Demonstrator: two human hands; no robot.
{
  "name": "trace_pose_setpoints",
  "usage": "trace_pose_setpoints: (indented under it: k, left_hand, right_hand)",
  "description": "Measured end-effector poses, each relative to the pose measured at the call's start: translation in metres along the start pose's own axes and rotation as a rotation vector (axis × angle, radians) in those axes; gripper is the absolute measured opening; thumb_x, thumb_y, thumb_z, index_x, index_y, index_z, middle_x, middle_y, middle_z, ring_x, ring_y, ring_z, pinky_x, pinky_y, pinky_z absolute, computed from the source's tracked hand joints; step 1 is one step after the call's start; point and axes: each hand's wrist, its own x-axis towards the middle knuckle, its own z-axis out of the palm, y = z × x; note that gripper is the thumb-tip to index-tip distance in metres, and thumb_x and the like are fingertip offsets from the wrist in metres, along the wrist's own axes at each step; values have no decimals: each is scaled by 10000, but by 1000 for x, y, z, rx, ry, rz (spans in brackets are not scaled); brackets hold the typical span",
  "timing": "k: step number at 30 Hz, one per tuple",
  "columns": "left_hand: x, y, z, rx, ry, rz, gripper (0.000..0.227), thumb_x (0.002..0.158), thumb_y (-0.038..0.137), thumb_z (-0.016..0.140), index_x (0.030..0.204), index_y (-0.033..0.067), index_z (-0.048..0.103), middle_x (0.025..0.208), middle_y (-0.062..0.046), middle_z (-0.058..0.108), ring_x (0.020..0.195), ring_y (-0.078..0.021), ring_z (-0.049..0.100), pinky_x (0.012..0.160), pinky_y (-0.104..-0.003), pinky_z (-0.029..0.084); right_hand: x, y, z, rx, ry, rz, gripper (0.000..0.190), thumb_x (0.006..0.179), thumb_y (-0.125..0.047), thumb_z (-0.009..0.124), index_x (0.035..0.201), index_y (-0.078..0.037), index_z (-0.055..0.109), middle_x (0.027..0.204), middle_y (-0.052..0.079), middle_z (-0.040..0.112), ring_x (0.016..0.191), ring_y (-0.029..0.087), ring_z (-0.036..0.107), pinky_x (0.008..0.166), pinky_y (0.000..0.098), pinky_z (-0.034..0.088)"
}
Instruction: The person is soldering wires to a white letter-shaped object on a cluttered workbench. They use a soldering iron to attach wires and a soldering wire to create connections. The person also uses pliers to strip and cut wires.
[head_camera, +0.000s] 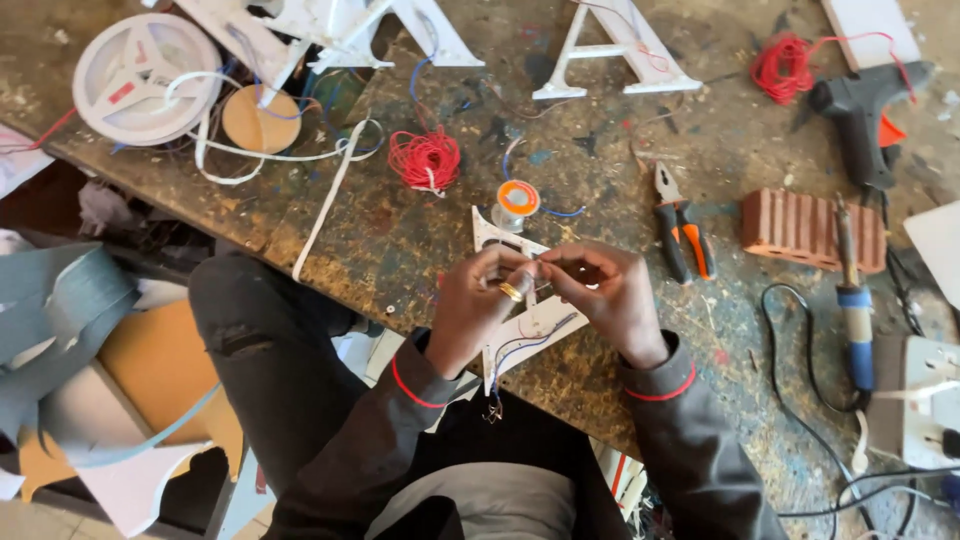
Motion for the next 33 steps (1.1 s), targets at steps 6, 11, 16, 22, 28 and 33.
trace_pose_setpoints:
  k: [6, 11, 16, 22, 28, 33]
  left_hand:
    - [0, -9, -2, -82, -82, -47, 209, 1089, 177, 780, 1182, -7, 814, 987, -176, 820, 906, -189, 781, 849, -345, 687]
    - [-9, -16, 13, -296, -18, -110, 351, 976, 6, 719, 1313, -81, 766, 1129, -266, 814, 1040, -301, 813, 956, -399, 695]
    - [-17, 17, -5, -10, -63, -24, 235, 1047, 55, 736, 1259, -12, 813, 1060, -205, 846, 920, -235, 802, 835, -348, 672]
    - [-24, 26, -12, 170, -47, 115, 161, 1068, 109, 798, 1206, 52, 860, 922, -125, 862, 791, -153, 735, 712, -285, 618]
    - [-33, 6, -24, 568, -10, 367, 128, 1087, 238, 730, 1126, 171, 832, 1028, -6, 867, 827, -188, 777, 796, -373, 563]
    - [-52, 0, -27, 571, -19, 368, 149, 1088, 137, 679, 1152, 128, 814, 1075, -66, 820, 871, -252, 757, 866, -404, 577]
  right_hand:
    - [2, 2, -5, -264, 26, -161, 168, 974, -21, 922, 1140, -16, 891, 814, 148, 803, 647, 193, 747, 584, 339, 675]
    - [4, 37, -44, -322, 206, 5, 74, 1064, -99, 846, 1102, -48, 883, 787, 136, 796, 680, 154, 739, 653, 344, 677]
    - [-38, -27, -73, 382, 806, 144, 95, 1109, -109, 632, 1117, -48, 705, 849, -3, 601, 718, 58, 601, 636, 198, 505]
    - [-151, 124, -231, 1138, 756, 22, 258, 1217, -330, 643, 1138, -118, 766, 898, -87, 753, 748, 23, 710, 670, 126, 594]
    - [-166, 164, -298, 1435, 694, 150, 318, 1096, -331, 858, 1198, -59, 727, 949, -10, 712, 756, 70, 632, 690, 188, 555]
    - [-156, 167, -299, 1291, 837, 221, 408, 1024, -365, 889, 1218, -51, 715, 1007, 40, 753, 808, 97, 710, 741, 177, 619]
